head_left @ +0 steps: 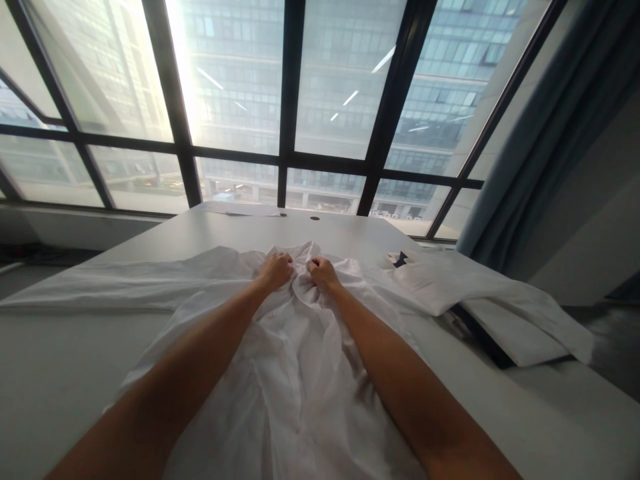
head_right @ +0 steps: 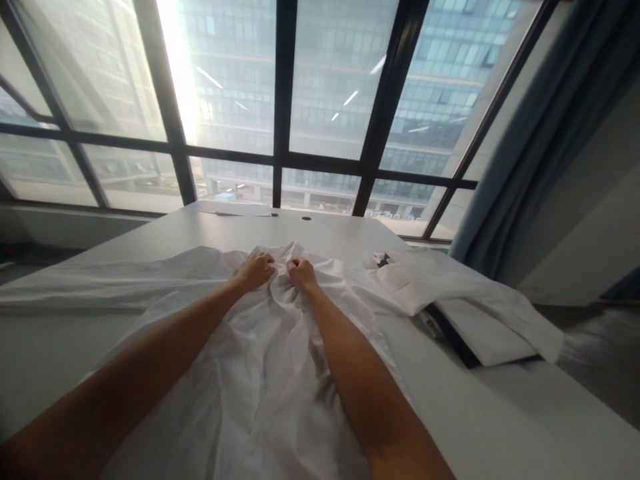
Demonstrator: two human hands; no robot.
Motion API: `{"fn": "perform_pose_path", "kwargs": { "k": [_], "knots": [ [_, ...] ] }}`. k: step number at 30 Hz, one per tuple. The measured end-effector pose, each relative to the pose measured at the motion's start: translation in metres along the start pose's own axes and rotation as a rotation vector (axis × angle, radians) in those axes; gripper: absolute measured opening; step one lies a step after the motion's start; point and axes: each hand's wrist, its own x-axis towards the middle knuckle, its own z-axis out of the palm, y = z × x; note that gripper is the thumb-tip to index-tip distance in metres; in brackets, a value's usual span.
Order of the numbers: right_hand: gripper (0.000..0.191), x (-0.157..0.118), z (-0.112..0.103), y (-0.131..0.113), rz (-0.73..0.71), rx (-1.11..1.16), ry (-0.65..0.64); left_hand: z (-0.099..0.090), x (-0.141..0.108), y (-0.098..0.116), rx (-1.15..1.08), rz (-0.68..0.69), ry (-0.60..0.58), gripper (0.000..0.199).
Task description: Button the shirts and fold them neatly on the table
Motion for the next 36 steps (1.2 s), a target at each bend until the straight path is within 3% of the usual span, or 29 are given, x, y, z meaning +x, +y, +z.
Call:
{"fn": "perform_pose_path", "kwargs": {
  "k": [4,7,14,18,22,25,28,36],
  "knots": [
    [0.015,-0.001,0.001,0.002,0.039,0.212,-0.068,-0.001,-0.004,-0.001,-0.054,-0.047,0.055,0.025],
    [0.01,-0.003,0.004,0.004,-0.026,0.253,-0.086,-0.006,-0.009,0.003,-0.104,-0.036,0.086,0.023],
    [0.016,-0.008,0.007,0.003,-0.195,0.162,-0.092,-0.012,-0.019,0.013,-0.086,0.073,0.105,0.022],
    [0.027,-0.008,0.004,0.003,-0.2,0.126,-0.097,-0.007,-0.019,0.012,-0.131,0.108,0.106,0.022],
    [0.028,-0.008,0.003,0.005,-0.235,0.052,-0.013,-0.001,-0.015,0.007,-0.2,0.099,0.103,0.023],
    [0.029,-0.008,0.003,0.007,-0.207,0.073,-0.045,0.004,-0.012,0.002,-0.258,0.096,0.098,0.023],
    [0.025,-0.008,0.004,0.01,-0.173,0.125,-0.08,0.008,-0.009,-0.002,-0.308,0.115,0.085,0.022],
    [0.006,-0.008,0.008,0.012,-0.187,0.058,-0.01,0.011,-0.01,-0.004,-0.321,0.114,0.104,0.024]
  ]
}}
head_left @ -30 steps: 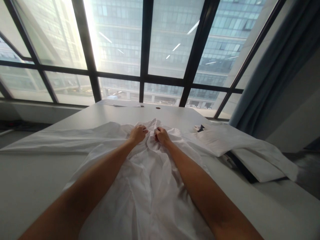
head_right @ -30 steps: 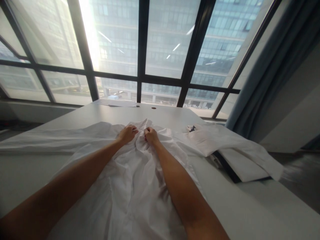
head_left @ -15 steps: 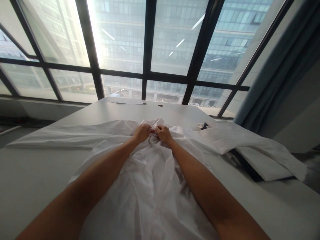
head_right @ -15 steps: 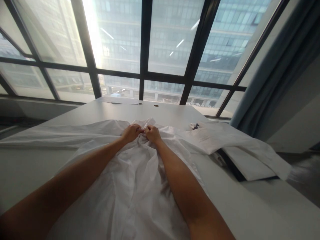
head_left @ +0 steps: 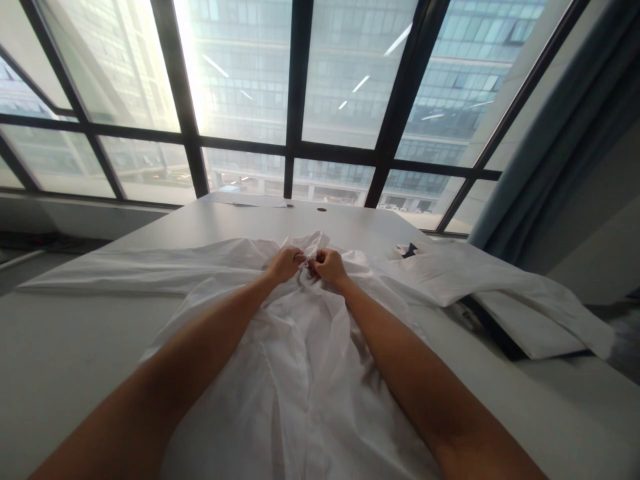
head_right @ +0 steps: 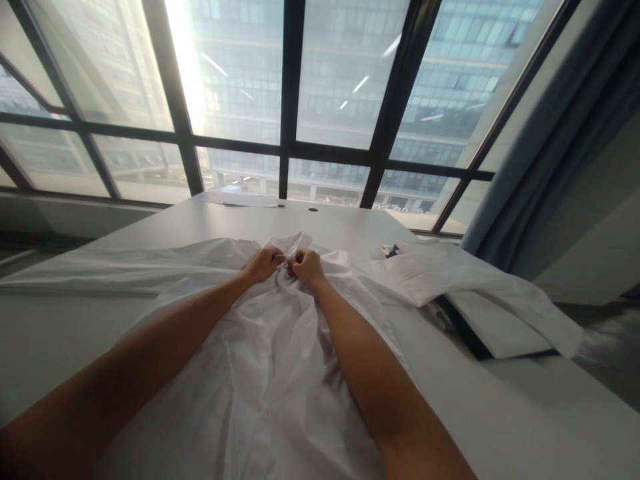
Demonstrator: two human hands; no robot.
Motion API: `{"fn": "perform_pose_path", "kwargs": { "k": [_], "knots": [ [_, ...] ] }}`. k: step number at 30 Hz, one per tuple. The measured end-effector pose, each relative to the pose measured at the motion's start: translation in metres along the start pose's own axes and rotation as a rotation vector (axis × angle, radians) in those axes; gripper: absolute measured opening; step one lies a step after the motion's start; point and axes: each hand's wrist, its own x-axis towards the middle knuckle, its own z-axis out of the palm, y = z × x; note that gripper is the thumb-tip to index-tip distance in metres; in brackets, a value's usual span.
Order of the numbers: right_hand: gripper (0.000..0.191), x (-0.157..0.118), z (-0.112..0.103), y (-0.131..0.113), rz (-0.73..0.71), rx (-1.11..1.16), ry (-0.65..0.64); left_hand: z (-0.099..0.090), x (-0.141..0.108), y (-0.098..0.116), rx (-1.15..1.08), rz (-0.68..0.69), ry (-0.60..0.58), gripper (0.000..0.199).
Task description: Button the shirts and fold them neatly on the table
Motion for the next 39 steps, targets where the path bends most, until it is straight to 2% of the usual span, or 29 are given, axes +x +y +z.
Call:
{"fn": "perform_pose_path", "kwargs": {
  "k": [4,8,15,22,27,32,39],
  "knots": [
    [0.008,-0.005,-0.002,-0.011,-0.065,-0.199,0.105,-0.001,-0.002,0.002,0.027,-0.037,0.028,0.025],
    [0.009,-0.009,-0.003,-0.018,-0.071,-0.232,0.081,-0.002,-0.002,0.002,0.006,-0.008,0.013,0.02],
    [0.015,-0.009,-0.004,-0.014,-0.077,-0.125,0.008,-0.004,-0.003,0.003,0.001,0.007,0.03,0.019],
    [0.016,-0.01,-0.004,-0.009,-0.11,-0.016,-0.045,-0.009,-0.005,0.01,0.069,-0.079,0.001,0.021],
    [0.015,-0.009,0.0,-0.005,-0.051,0.093,-0.06,-0.009,-0.004,0.01,0.069,-0.13,-0.02,0.023],
    [0.016,-0.006,0.001,-0.005,0.109,0.323,-0.112,-0.01,-0.004,0.011,0.093,-0.127,-0.045,0.023],
    [0.011,-0.005,0.001,-0.004,0.066,0.304,-0.122,-0.009,-0.005,0.009,0.117,-0.059,-0.093,0.027]
  ]
}}
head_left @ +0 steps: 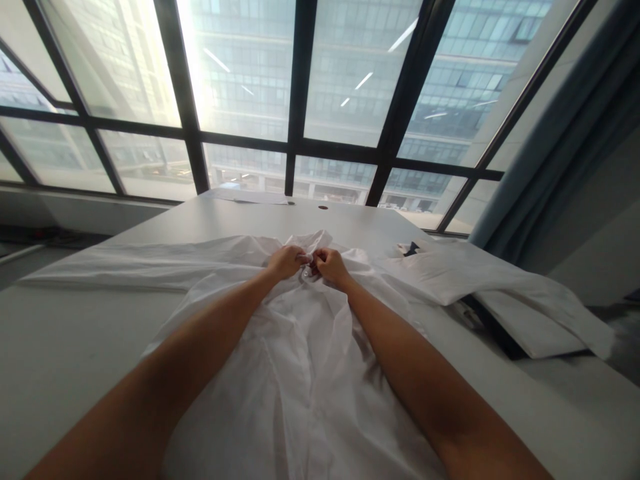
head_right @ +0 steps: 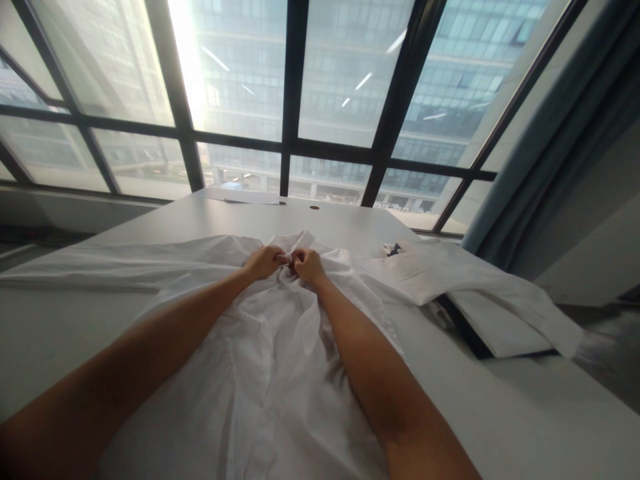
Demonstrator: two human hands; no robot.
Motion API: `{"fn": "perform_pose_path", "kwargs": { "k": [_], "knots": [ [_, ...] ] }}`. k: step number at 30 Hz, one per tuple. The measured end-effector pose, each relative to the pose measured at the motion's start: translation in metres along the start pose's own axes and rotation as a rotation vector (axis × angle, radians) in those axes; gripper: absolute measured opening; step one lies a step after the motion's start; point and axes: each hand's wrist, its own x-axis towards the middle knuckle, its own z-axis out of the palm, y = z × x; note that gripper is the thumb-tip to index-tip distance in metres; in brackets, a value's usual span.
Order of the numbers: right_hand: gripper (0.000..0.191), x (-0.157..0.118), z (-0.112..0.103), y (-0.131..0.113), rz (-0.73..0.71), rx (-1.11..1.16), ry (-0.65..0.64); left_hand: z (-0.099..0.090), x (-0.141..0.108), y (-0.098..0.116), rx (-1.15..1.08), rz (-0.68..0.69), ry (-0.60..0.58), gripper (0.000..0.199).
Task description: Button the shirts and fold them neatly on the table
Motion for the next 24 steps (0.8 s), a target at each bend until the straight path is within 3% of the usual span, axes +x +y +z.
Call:
{"fn": "perform_pose_path", "kwargs": {
  "k": [6,14,24],
  "knots": [
    [0.014,0.002,-0.003,0.002,-0.044,-0.145,-0.011,0.001,0.001,-0.004,-0.02,0.059,-0.029,0.025],
    [0.009,0.0,-0.006,-0.003,-0.14,-0.308,-0.005,0.004,0.005,-0.01,-0.25,0.105,-0.065,0.025],
    [0.005,-0.003,-0.005,-0.002,-0.188,-0.28,-0.001,0.007,0.007,-0.015,-0.359,0.07,-0.02,0.023]
  ]
}}
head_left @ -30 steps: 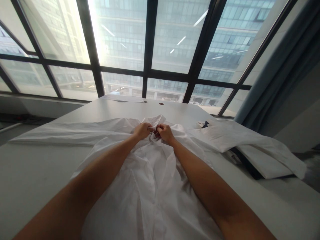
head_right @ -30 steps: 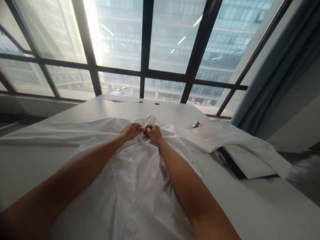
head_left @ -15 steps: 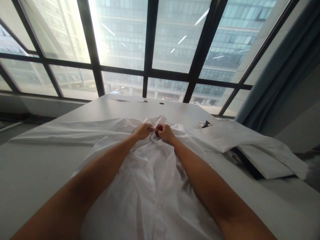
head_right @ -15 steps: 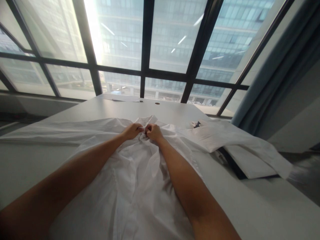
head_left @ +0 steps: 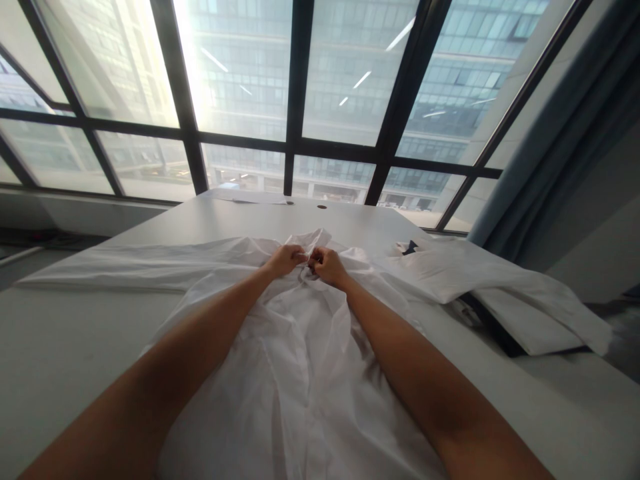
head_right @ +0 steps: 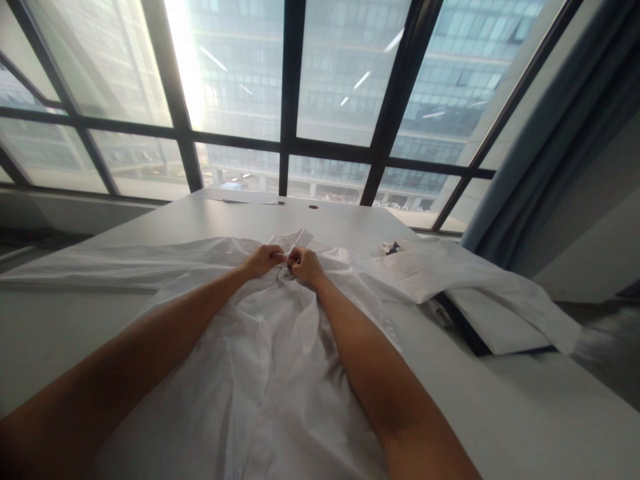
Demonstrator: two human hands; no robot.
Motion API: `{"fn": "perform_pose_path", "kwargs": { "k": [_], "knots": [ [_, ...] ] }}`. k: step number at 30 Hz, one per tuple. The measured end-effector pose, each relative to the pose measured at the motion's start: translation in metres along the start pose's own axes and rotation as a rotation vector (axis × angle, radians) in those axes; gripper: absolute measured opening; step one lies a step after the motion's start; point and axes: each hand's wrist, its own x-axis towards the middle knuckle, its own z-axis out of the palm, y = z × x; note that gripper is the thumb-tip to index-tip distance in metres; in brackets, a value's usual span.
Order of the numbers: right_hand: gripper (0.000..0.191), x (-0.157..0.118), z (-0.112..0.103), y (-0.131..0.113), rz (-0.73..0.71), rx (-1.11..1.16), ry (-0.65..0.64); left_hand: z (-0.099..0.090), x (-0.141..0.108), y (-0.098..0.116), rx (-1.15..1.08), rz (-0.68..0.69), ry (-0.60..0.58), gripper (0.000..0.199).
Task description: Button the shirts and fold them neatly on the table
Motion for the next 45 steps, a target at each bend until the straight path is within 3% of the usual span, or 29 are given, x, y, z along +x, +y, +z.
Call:
{"fn": "perform_pose_path", "kwargs": {
  "k": [8,20,30,36,40,45],
  "knots": [
    [0.005,0.003,0.004,0.003,0.037,0.048,-0.019,0.004,0.004,-0.004,-0.046,-0.039,0.12,0.022],
    [0.028,0.003,0.002,0.0,0.133,0.185,-0.07,0.007,0.0,0.006,0.023,-0.048,0.083,0.021],
    [0.033,0.003,-0.004,-0.003,0.193,0.372,-0.161,0.007,0.001,0.001,-0.025,-0.031,0.095,0.021],
    [0.021,0.006,-0.006,-0.003,0.248,0.428,-0.164,0.003,0.0,0.003,-0.066,-0.055,0.034,0.032],
    [0.013,0.007,-0.004,-0.001,0.278,0.369,-0.116,0.004,-0.001,0.007,-0.017,-0.064,0.025,0.027],
    [0.01,0.005,-0.006,0.002,0.218,0.346,-0.117,0.008,-0.001,0.006,0.079,-0.063,0.035,0.03]
  ]
}}
